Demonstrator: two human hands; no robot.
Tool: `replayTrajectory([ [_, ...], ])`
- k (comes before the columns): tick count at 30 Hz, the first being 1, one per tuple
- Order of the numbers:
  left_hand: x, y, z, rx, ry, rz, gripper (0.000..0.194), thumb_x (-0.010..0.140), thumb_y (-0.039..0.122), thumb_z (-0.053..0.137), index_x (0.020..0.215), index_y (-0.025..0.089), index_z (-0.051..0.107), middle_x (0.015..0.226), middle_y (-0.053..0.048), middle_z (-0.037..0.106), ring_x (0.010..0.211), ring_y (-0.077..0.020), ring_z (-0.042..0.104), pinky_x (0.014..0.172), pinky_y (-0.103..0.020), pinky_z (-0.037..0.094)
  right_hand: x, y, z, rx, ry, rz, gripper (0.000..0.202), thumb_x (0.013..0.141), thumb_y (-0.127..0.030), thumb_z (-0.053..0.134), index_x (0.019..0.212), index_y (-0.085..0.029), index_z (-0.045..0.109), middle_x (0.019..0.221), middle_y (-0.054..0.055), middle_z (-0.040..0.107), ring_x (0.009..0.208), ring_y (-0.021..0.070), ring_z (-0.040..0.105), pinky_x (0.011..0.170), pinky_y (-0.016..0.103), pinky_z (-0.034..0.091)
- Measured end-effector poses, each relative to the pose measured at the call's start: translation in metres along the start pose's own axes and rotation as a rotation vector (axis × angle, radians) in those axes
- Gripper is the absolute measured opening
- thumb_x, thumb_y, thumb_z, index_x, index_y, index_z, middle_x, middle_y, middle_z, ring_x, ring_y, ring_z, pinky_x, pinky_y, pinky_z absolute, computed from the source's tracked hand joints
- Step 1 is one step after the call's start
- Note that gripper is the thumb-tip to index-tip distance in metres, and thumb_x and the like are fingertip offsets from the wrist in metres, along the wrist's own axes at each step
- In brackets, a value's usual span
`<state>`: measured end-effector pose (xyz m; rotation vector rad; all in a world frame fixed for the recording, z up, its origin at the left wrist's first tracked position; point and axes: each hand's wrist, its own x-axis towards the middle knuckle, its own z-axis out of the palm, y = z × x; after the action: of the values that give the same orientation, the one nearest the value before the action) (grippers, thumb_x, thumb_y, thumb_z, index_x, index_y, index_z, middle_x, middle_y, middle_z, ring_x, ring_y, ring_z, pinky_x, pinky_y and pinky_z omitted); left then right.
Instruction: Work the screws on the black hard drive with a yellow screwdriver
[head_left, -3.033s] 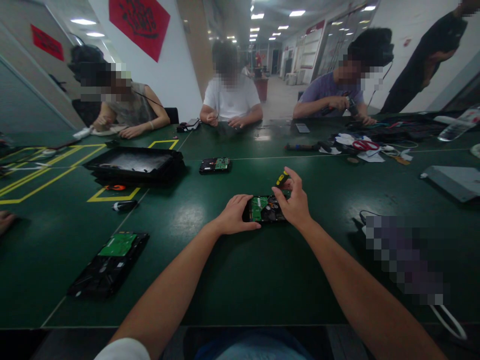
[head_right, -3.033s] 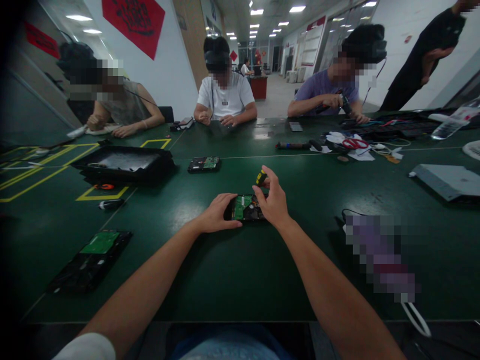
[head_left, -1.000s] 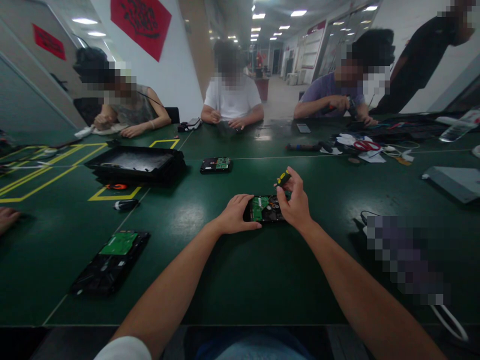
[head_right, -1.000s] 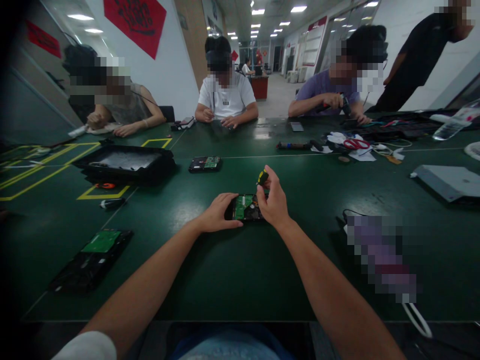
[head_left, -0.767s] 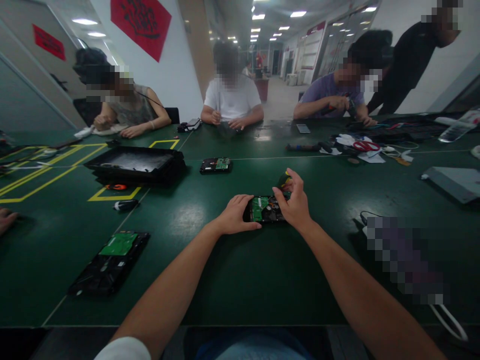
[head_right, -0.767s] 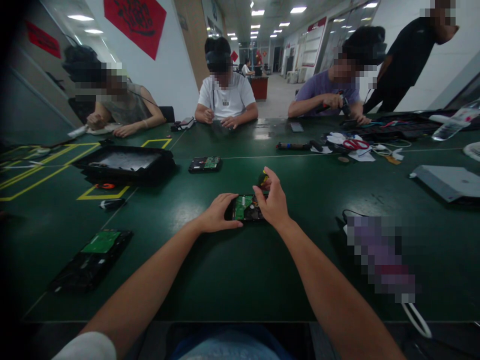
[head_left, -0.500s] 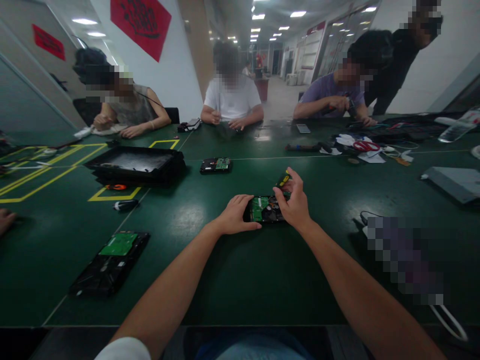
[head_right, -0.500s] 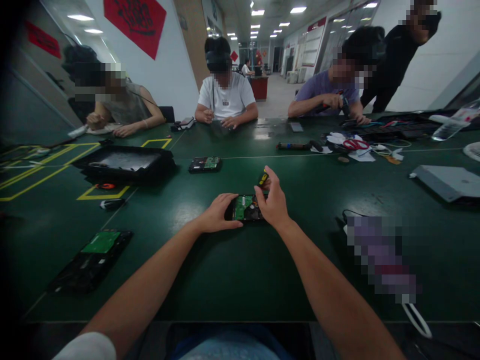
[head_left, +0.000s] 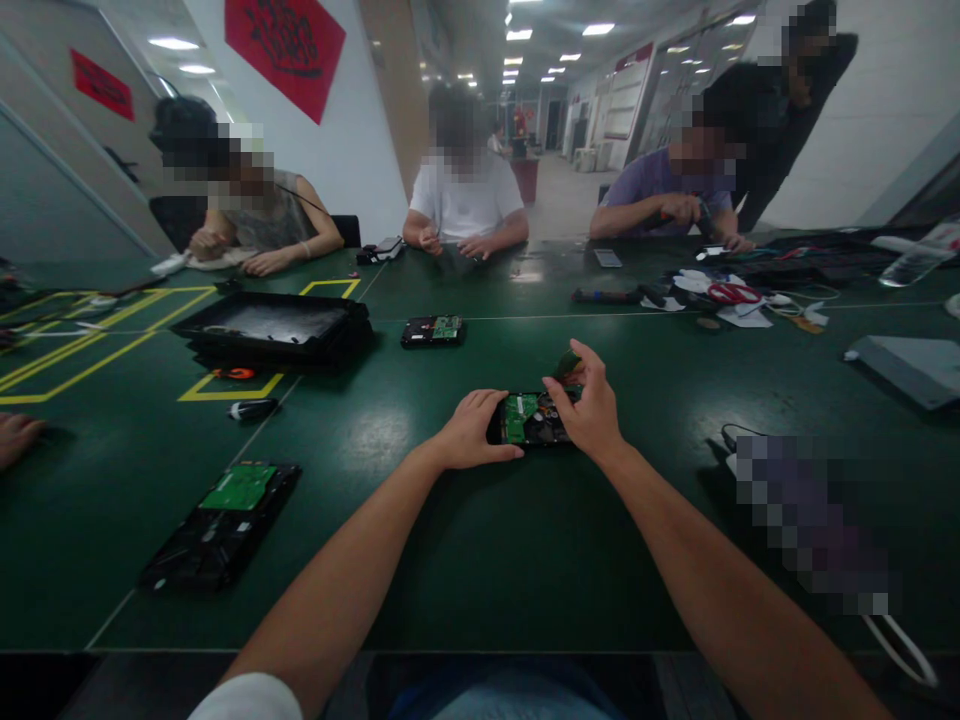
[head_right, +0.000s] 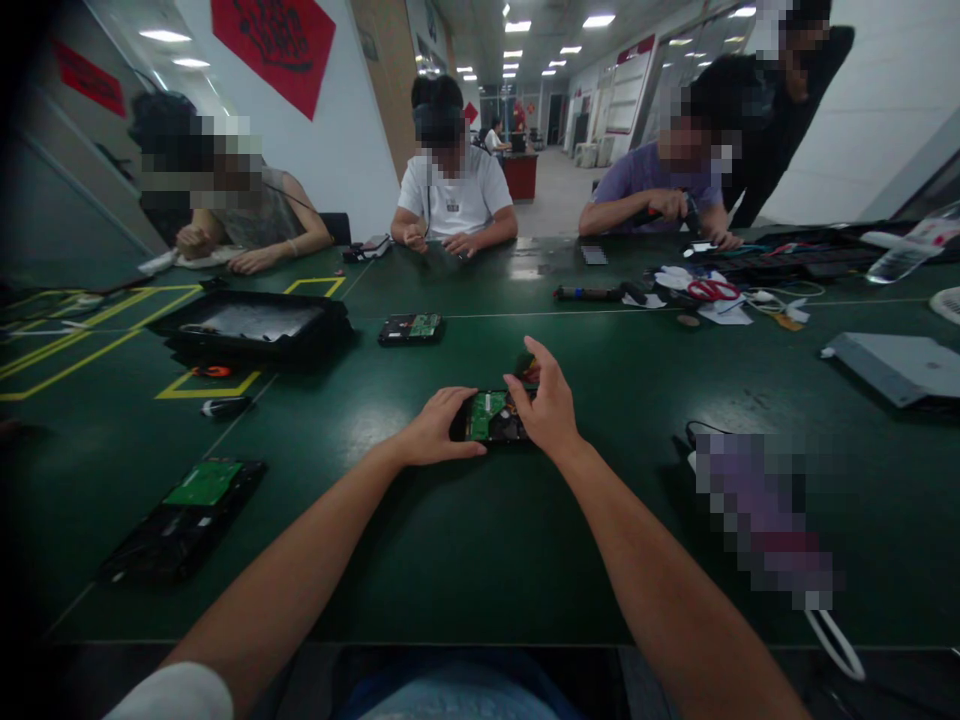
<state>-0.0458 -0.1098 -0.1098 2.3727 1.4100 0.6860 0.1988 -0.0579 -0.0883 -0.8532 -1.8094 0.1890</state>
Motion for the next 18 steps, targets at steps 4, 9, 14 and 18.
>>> replayTrajectory([
  [4,0.0001,0.0,0.0001,-0.003,-0.002,-0.004,0.105,0.07,0.072,0.077,0.154,0.02,0.041,0.149,-0.018,0.051,0.141,-0.0382,0.045,0.119,-0.059,0.035,0.0013,-0.0021,-0.0019,0.012,-0.049,0.01,0.064,0.102,-0.04,0.054,0.16,-0.034,0.029,0.142,0.011,0.059,0.103,0.0278,0.07,0.096,0.055,0.06],
  [9,0.0003,-0.001,0.0007,-0.002,0.0,-0.006,0.106,0.07,0.073,0.077,0.154,0.019,0.042,0.148,-0.019,0.051,0.14,-0.0385,0.045,0.119,-0.058,0.035,0.0012,-0.0027,-0.0009,0.01,0.011,0.031,0.066,0.1,-0.042,0.058,0.159,-0.03,0.031,0.132,0.012,0.064,0.094,0.0261,0.071,0.089,0.051,0.063],
  [14,-0.0001,-0.0005,0.0003,-0.001,-0.002,0.001,0.106,0.071,0.074,0.076,0.154,0.018,0.041,0.149,-0.018,0.051,0.14,-0.0376,0.045,0.12,-0.057,0.035,0.0005,-0.0021,0.0003,0.018,0.01,0.035,0.065,0.099,-0.04,0.06,0.157,-0.031,0.033,0.132,0.011,0.064,0.095,0.0255,0.071,0.091,0.05,0.063],
  [18,-0.0002,0.0007,-0.0006,0.006,-0.002,0.0,0.106,0.071,0.074,0.075,0.153,0.017,0.042,0.149,-0.019,0.051,0.14,-0.0377,0.045,0.12,-0.056,0.035,0.0003,-0.0021,0.0008,0.061,-0.013,0.039,0.067,0.101,-0.038,0.056,0.161,-0.03,0.026,0.132,0.012,0.065,0.099,0.0257,0.072,0.092,0.05,0.062],
])
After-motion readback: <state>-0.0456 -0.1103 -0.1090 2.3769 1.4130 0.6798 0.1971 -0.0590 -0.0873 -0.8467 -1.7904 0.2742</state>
